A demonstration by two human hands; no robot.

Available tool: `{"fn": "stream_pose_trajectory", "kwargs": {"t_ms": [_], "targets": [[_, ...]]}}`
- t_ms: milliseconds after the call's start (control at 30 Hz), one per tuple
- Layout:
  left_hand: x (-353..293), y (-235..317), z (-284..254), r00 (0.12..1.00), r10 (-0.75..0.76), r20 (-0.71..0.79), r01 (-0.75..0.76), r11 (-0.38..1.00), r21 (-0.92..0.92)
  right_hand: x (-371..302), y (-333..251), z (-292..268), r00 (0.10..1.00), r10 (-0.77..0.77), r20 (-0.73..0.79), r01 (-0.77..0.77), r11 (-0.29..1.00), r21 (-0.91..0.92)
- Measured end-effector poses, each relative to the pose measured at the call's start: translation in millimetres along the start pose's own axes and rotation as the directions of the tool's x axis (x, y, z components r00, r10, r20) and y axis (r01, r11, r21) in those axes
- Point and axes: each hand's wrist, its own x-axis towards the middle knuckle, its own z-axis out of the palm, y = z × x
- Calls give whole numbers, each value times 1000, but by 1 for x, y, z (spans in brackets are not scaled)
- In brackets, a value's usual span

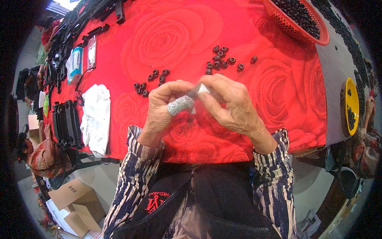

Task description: The person trims small plastic components one at a time using a small blade and places them onto the table.

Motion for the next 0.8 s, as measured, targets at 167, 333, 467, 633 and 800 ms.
{"fn": "stream_pose_trajectory", "kwargs": {"t_ms": [167,333,467,633,800], "targets": [[0,-1,-1,1000,-28,4,28,1000,-13,0,2,-1,1000,-13,11,13,999,-29],[-1,-3,-1,999,-44,-5,44,998,-53,-1,2,-1,1000,6,25,-6,999,-31],[0,-3,0,999,-30,-15,29,999,-45,-2,1,-1,999,27,26,-27,1000,0],[-1,-3,0,999,-32,-19,31,998,-54,-2,2,0,1000,21,19,-21,1000,-8],[-2,-4,-1,998,-55,-31,54,997,-52,-2,4,1,1000,-8,18,9,1000,-29]]}}
